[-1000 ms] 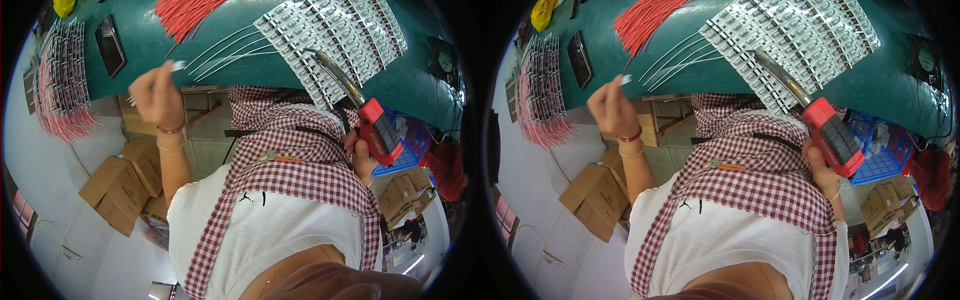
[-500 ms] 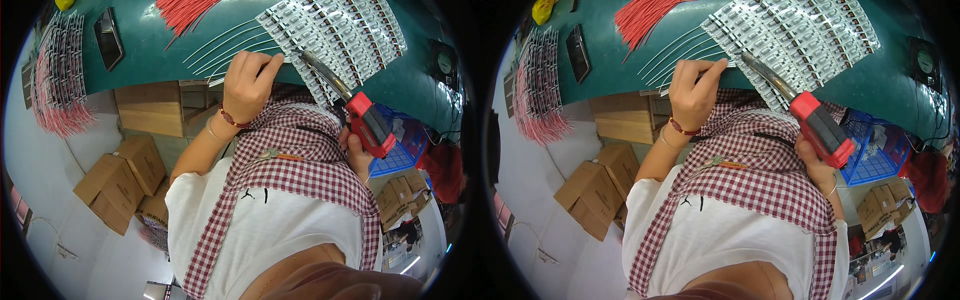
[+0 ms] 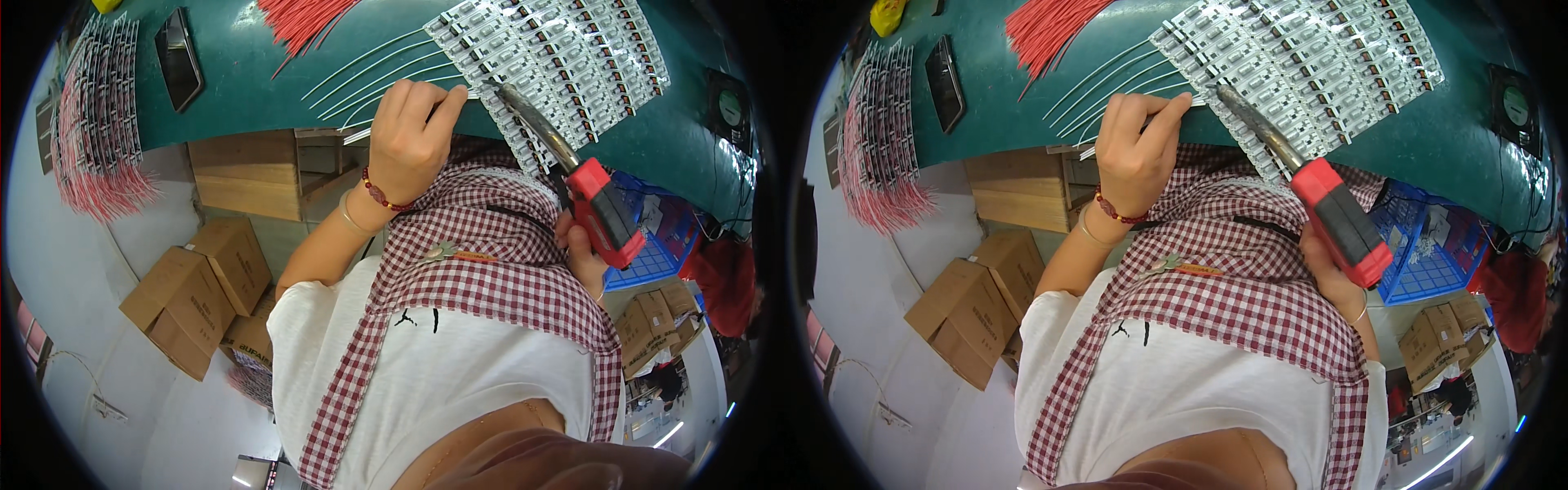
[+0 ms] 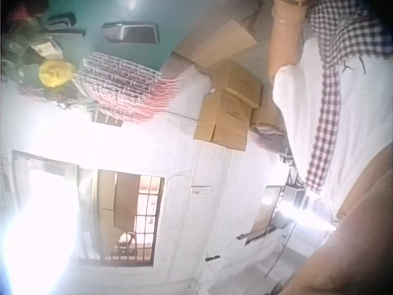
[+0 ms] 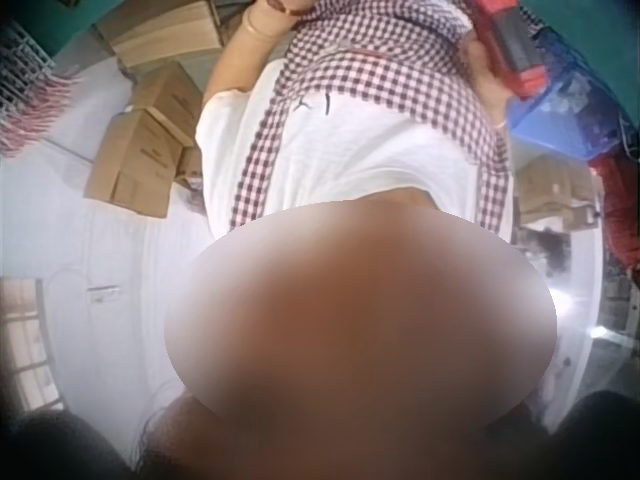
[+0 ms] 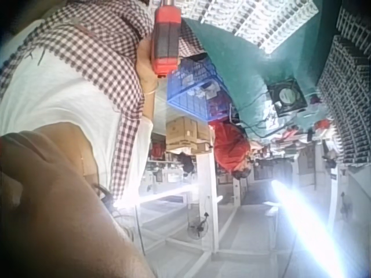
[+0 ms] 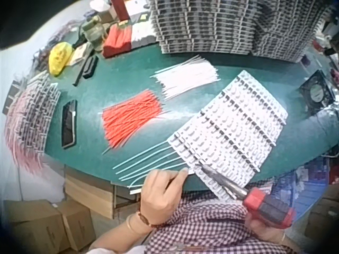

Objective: The person uses a soldering iron to attach red and white wires to a grid of electronic components on a green workbench. They repeatedly pick up wires, position them on the board, and apply heat to secure them.

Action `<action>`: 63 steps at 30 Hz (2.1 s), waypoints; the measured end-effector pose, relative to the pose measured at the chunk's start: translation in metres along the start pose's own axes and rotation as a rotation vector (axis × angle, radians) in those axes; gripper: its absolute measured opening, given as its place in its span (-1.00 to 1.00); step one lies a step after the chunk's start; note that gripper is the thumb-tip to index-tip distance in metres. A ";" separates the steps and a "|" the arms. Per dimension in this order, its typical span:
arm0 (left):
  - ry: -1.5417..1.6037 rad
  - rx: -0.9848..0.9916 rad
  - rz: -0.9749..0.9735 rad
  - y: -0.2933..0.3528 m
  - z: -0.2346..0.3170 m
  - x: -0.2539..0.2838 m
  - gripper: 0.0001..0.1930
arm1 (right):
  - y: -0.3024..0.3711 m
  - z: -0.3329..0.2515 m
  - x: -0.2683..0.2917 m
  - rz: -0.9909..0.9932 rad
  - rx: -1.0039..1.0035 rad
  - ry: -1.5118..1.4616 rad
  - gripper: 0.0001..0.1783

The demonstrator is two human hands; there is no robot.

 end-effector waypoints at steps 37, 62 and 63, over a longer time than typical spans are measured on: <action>-0.054 -0.066 0.037 -0.007 0.009 0.008 -0.72 | 0.002 -0.015 -0.002 -0.087 -0.174 -0.255 -0.70; -0.013 -0.060 -0.054 0.002 0.013 -0.003 -0.69 | 0.012 0.008 0.012 -0.043 0.022 0.116 -0.74; 0.000 -0.058 -0.052 0.000 0.012 -0.003 -0.69 | 0.011 0.004 0.010 -0.052 0.052 0.165 -0.72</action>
Point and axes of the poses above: each hand's wrist, its own y-axis away from the middle knuckle, its own x-axis out of the back of the hand, z = x × y, the point moved 10 cm from there along -y, towards the middle knuckle, and after that the axes turned 10 degrees about z, right-handed, at the moved point
